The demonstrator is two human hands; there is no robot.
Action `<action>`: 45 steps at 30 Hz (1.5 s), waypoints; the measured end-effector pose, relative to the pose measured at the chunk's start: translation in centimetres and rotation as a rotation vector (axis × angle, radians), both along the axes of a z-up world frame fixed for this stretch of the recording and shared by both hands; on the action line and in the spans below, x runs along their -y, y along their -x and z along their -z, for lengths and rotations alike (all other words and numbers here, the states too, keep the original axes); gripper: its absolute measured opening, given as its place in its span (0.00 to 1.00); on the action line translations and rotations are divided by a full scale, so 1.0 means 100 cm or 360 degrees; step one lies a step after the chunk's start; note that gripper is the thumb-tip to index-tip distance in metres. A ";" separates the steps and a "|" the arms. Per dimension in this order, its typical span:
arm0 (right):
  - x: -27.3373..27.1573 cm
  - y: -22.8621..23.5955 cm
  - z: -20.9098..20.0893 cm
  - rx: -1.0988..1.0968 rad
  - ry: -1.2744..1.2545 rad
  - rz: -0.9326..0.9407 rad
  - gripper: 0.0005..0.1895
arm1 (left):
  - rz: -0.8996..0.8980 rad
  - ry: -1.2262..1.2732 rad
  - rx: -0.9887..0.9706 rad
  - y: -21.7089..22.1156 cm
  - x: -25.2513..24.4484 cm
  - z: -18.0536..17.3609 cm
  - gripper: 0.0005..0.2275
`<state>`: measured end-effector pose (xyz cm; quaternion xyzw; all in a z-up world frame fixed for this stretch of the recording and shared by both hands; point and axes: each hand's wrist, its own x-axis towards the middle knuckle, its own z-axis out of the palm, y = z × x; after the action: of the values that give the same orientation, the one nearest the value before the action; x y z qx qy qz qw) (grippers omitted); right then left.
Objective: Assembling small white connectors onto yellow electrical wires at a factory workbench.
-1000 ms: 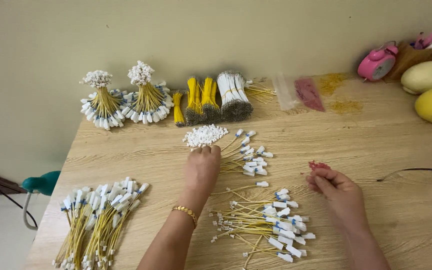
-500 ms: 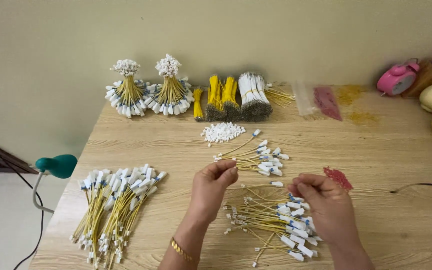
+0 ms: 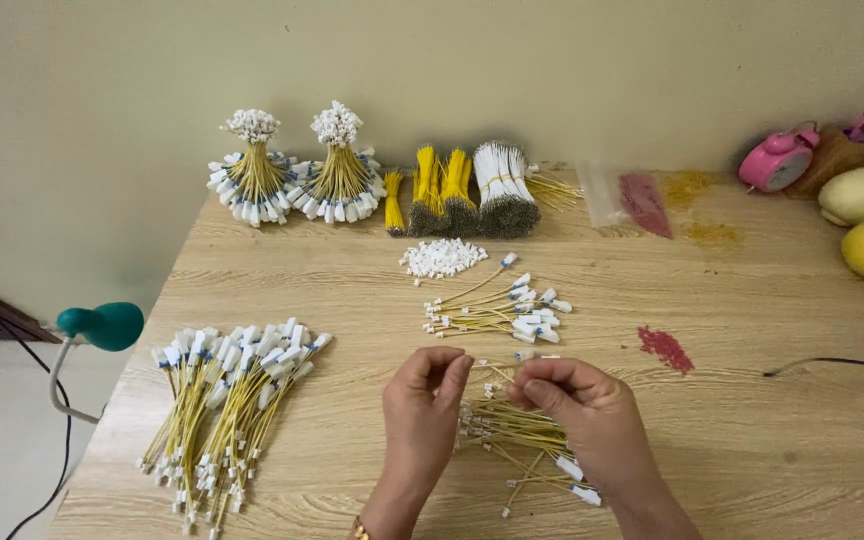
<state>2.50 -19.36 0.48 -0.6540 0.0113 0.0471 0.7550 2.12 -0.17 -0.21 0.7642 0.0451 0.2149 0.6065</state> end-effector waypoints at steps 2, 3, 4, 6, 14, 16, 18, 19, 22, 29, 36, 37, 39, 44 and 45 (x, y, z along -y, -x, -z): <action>-0.003 0.004 0.000 0.0068 0.0111 0.0003 0.08 | 0.0084 0.0430 -0.0142 0.003 0.002 0.015 0.05; -0.005 0.005 0.000 0.0138 0.0220 0.0007 0.07 | 0.0166 0.0859 -0.0283 0.004 0.004 0.022 0.05; -0.009 0.008 -0.007 0.0135 0.0220 0.0008 0.07 | 0.0167 0.0859 -0.0287 0.007 0.004 0.022 0.05; -0.016 0.013 -0.020 0.0629 0.0610 -0.0016 0.07 | 0.0303 0.1216 -0.0294 0.012 0.004 0.022 0.09; -0.027 0.015 -0.028 0.0982 0.0942 -0.0068 0.08 | 0.0450 0.1332 -0.0329 0.028 0.010 0.013 0.12; -0.025 0.016 -0.027 0.0844 0.0908 -0.0094 0.08 | 0.0479 0.1329 -0.0308 0.030 0.011 0.009 0.12; -0.024 0.016 -0.026 0.0657 0.0817 -0.0139 0.08 | 0.0522 0.1208 -0.0359 0.033 0.011 0.003 0.11; -0.023 0.015 -0.025 0.0655 0.0818 -0.0137 0.08 | 0.0525 0.1209 -0.0361 0.032 0.012 0.005 0.11; -0.020 0.012 -0.024 0.0641 0.0731 -0.0187 0.07 | 0.0547 0.1058 -0.0216 0.032 0.013 0.011 0.11; -0.014 0.007 -0.022 0.0507 0.0805 -0.0253 0.06 | 0.0603 0.1039 -0.0320 0.030 0.011 0.010 0.11; -0.012 0.007 -0.011 0.0659 0.0552 -0.0327 0.06 | 0.0653 0.1101 -0.0336 0.033 0.009 0.013 0.11; -0.012 0.007 -0.011 0.0659 0.0553 -0.0327 0.06 | 0.0653 0.1101 -0.0335 0.032 0.009 0.014 0.11; -0.012 0.006 -0.010 0.0736 0.0574 -0.0351 0.08 | 0.0628 0.1156 -0.0388 0.030 0.008 0.015 0.11; -0.013 0.008 -0.021 0.0631 0.0578 -0.0405 0.08 | 0.0670 0.1291 -0.0398 0.027 0.003 0.009 0.13; -0.013 0.009 -0.023 0.0561 0.0559 -0.0415 0.08 | 0.0691 0.1348 -0.0411 0.026 0.003 0.006 0.14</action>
<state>1.62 -18.06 2.79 -0.7688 -0.1967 0.0267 0.6079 -0.48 -0.45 -0.85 0.4626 0.0431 -0.0503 0.8841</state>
